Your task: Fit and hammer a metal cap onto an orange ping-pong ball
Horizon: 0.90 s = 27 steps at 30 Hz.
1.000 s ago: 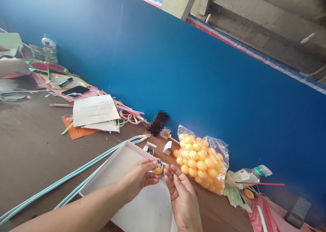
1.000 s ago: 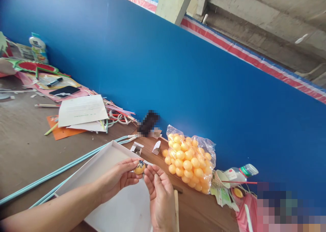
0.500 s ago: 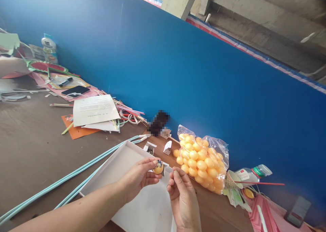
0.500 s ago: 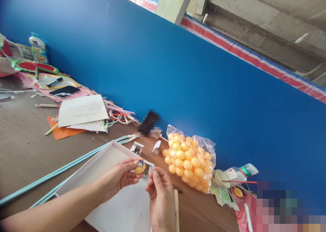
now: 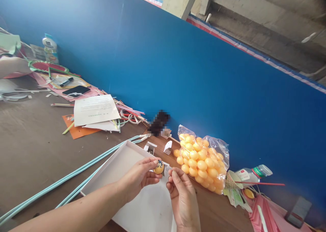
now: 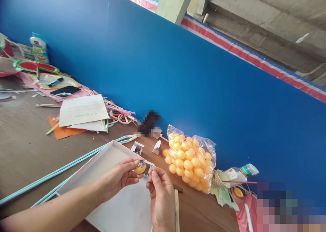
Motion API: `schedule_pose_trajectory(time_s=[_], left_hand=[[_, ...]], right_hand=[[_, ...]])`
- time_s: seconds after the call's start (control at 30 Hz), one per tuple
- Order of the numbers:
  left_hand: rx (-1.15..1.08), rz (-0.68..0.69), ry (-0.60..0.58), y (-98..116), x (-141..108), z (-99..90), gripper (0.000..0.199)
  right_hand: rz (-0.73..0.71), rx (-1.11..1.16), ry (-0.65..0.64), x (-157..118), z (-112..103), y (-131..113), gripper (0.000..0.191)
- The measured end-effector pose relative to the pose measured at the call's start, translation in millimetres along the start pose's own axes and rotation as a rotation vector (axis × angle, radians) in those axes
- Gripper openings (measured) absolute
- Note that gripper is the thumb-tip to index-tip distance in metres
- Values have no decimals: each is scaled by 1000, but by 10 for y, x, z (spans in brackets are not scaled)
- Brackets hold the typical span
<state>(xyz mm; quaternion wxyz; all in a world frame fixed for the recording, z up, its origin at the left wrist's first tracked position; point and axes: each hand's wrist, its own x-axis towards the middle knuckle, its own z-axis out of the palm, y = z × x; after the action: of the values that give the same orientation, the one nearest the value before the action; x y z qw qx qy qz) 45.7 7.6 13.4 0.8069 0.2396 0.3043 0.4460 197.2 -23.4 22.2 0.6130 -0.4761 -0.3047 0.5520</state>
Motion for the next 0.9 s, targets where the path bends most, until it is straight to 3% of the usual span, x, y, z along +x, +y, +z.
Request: schedule_pose_trajectory(time_s=[0.53,0.9], left_hand=[[-2,-6,-19,-13,15,-11,33],[-2,-5,-45,-37,27,-34,33]], right_hand=[[-15,-15,-108,32,-26,31,21],[23,1,-62,-1,39,-1,26]])
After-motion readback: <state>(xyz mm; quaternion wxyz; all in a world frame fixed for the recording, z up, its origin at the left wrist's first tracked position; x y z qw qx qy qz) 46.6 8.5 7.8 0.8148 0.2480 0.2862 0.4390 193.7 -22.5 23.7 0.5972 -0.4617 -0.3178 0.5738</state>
